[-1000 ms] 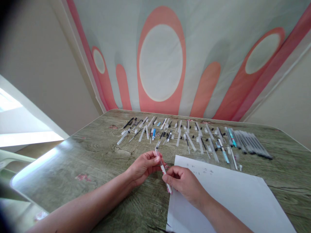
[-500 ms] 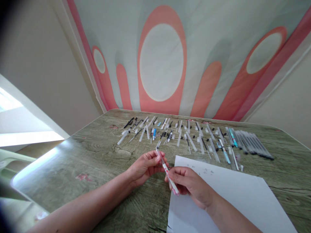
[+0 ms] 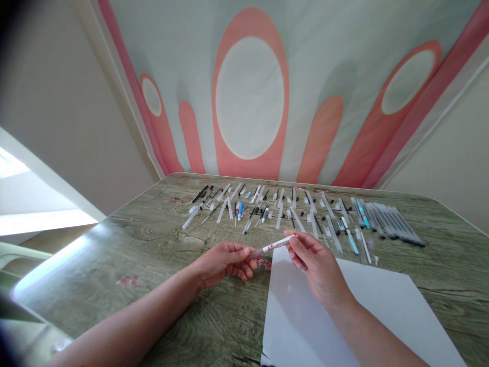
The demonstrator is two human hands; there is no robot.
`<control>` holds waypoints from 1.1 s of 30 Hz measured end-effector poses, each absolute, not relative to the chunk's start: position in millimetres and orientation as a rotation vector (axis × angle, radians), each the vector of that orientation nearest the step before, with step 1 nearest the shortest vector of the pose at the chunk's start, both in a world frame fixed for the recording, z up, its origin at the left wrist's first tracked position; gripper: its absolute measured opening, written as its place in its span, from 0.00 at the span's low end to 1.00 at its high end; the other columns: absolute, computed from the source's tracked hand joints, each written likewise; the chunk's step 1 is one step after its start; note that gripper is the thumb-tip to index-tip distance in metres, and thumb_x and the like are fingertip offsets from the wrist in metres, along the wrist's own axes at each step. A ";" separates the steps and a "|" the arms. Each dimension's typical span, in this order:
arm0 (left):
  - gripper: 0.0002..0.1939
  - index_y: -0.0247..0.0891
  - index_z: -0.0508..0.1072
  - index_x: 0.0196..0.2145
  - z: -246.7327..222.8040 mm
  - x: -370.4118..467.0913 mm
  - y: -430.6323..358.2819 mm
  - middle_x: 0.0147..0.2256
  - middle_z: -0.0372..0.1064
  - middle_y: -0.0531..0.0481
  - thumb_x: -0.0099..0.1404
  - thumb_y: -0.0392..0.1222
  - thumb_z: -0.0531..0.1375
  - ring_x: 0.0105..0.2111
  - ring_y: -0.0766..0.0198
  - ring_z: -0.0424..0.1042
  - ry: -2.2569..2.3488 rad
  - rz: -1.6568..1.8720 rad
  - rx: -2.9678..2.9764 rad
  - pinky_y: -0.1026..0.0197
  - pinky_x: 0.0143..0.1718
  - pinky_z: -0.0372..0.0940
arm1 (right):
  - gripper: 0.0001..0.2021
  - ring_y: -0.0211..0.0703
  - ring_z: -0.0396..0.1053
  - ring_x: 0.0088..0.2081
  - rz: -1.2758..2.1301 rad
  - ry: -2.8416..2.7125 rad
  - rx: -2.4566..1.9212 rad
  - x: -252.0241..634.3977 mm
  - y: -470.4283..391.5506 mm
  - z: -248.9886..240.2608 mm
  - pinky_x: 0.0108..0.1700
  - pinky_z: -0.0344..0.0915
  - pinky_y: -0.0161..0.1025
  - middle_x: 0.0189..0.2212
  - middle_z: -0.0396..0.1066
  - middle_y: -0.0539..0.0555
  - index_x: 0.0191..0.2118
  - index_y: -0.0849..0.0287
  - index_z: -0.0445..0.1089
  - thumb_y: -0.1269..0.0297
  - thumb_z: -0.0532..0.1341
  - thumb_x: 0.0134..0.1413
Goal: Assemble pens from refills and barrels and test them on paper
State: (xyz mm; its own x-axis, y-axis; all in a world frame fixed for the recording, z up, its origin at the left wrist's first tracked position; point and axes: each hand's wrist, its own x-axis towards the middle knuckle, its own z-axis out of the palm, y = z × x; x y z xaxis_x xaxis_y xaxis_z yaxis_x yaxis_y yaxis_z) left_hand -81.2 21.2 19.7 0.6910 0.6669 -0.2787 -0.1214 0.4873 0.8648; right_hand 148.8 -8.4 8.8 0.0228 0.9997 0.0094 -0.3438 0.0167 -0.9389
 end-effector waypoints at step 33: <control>0.20 0.32 0.74 0.41 21.2 -51.5 -13.2 0.34 0.72 0.43 0.56 0.49 0.63 0.30 0.62 0.72 0.623 0.372 1.117 0.57 0.38 0.66 | 0.07 0.37 0.65 0.32 1.717 -0.663 -0.604 136.7 -16.2 32.0 0.35 0.63 0.37 0.27 0.66 0.48 0.35 0.54 0.68 0.58 0.61 0.54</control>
State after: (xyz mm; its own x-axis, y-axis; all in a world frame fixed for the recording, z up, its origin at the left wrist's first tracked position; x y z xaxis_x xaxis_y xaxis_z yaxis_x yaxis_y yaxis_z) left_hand -51.5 -13.2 21.2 0.7733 0.5709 -0.2757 0.0282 0.4034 0.9146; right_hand 136.7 -16.2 32.0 -0.2259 0.9726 -0.0557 -0.6824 -0.1988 -0.7035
